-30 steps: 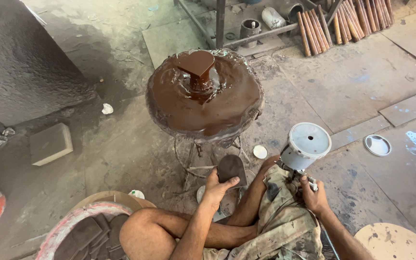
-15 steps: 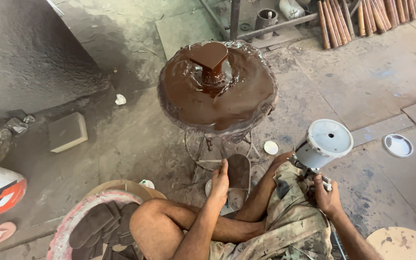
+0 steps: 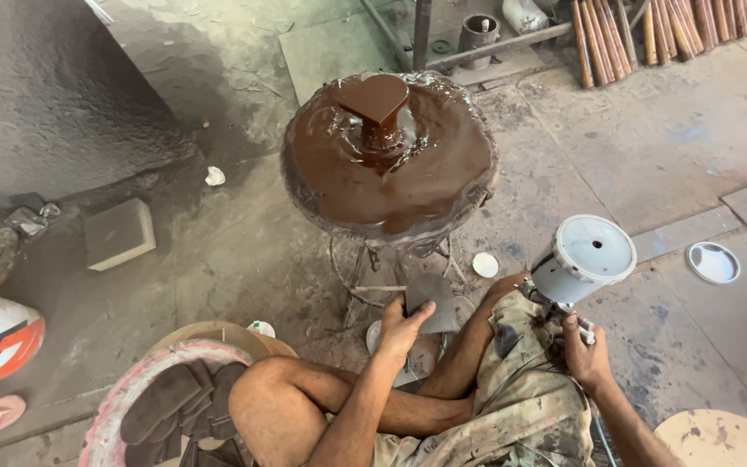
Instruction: The person sits on the floor and first strains a dark brown liquid through a cloth into a spray gun cup. They then attach the cup to a spray gun and spray-coat small wooden pieces one at a time, placing each coated piece on a rotating lacquered stand while another person hands over pieces.
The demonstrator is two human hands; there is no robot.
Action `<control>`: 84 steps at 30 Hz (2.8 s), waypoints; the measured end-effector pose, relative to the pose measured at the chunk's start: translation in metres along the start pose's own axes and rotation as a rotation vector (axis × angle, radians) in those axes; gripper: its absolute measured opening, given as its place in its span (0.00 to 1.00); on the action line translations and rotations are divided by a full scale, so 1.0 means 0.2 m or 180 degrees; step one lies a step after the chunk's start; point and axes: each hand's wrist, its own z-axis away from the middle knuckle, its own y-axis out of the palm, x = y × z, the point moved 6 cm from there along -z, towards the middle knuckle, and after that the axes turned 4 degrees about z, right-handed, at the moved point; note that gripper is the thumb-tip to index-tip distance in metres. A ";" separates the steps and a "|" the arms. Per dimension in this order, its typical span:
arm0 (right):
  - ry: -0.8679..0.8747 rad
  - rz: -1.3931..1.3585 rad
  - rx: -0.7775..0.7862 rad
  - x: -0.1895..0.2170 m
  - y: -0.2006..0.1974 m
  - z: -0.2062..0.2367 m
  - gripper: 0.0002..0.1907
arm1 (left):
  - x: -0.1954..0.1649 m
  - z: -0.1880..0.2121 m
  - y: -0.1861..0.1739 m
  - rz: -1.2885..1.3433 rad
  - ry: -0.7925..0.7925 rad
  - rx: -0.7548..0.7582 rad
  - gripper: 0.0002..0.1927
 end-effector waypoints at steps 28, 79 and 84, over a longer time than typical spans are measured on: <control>-0.0337 -0.0111 -0.0115 0.21 0.28 -0.22 0.28 | 0.10 -0.15 -0.08 -0.0340 0.0496 -0.0020 0.29; 0.0585 0.0228 -0.0294 -0.02 0.00 0.01 0.37 | -0.09 0.06 0.07 -0.0040 -0.0328 0.0548 0.19; 0.0438 0.0244 -0.0340 -0.01 -0.01 0.01 0.36 | -0.18 0.11 0.13 -0.0059 -0.0329 0.0975 0.24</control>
